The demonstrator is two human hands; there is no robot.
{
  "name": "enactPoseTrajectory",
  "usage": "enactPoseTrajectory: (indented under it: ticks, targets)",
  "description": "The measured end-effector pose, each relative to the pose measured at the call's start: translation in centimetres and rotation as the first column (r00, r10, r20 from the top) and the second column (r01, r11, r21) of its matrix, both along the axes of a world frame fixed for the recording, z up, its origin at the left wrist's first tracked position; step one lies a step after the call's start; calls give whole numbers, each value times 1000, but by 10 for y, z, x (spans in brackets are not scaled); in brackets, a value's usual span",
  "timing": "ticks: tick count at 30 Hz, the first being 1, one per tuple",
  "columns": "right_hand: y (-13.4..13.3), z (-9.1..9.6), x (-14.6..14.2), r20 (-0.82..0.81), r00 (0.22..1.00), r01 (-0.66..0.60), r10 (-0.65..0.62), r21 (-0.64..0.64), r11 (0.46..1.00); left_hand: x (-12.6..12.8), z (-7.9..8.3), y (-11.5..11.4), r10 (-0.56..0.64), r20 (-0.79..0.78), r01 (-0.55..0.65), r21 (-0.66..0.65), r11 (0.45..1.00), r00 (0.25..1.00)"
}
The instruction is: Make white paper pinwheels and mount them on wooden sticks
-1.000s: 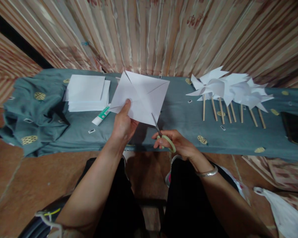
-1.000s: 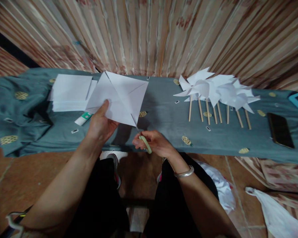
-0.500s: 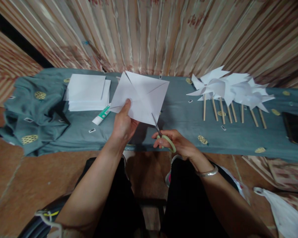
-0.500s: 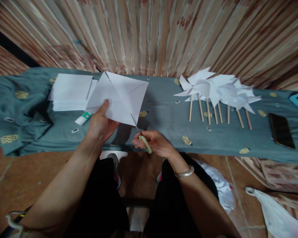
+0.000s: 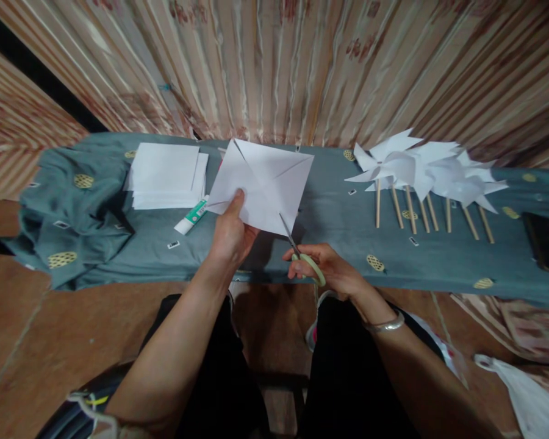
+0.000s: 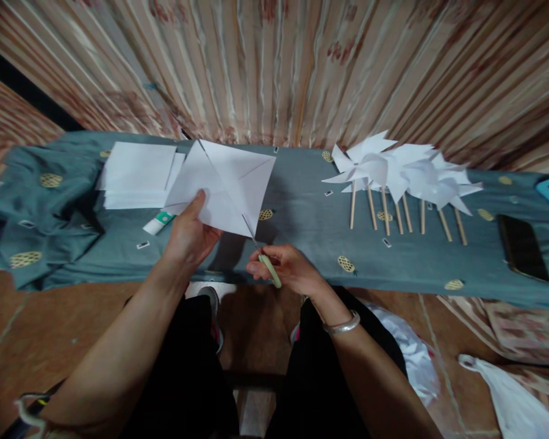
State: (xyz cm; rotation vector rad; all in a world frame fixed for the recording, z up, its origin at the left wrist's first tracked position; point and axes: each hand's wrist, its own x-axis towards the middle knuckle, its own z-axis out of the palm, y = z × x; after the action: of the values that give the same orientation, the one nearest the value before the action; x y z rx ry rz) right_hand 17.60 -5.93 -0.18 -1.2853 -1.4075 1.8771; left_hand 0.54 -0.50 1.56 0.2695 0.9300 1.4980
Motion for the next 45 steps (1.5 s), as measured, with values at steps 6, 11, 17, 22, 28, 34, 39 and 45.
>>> enactPoseTrajectory:
  ticks: [6,11,17,22,28,34,39,45]
  targets:
    - [0,0,-1,-26,999,21,-21,-34,999,-2,0,-1,-3,-6,3,1,1000,1000]
    - [1,4,-3,-29,999,40,-42,-72,997,-2,2,-1,21,-2,-21,-14,1000,1000]
    - [0,1,-4,-39,994,92,-100,-171,981,-2,3,-1,52,16,-52,0,999,999]
    - [0,-7,-4,-67,989,114,-129,-189,975,-3,2,-1,59,19,-59,-14,998,998]
    - [0,-7,-4,-57,992,104,-113,-144,984,-4,4,-1,54,8,-53,-23,998,999]
    - [1,1,-6,-42,996,79,-83,-98,992,0,3,-4,20,24,-19,-33,999,1000]
    - [2,-1,-6,-46,995,88,-91,-70,994,3,2,-7,-29,-9,28,-35,999,1000]
    - [2,-3,-6,-50,995,85,-88,-61,995,2,4,-7,-27,-20,27,-46,999,999]
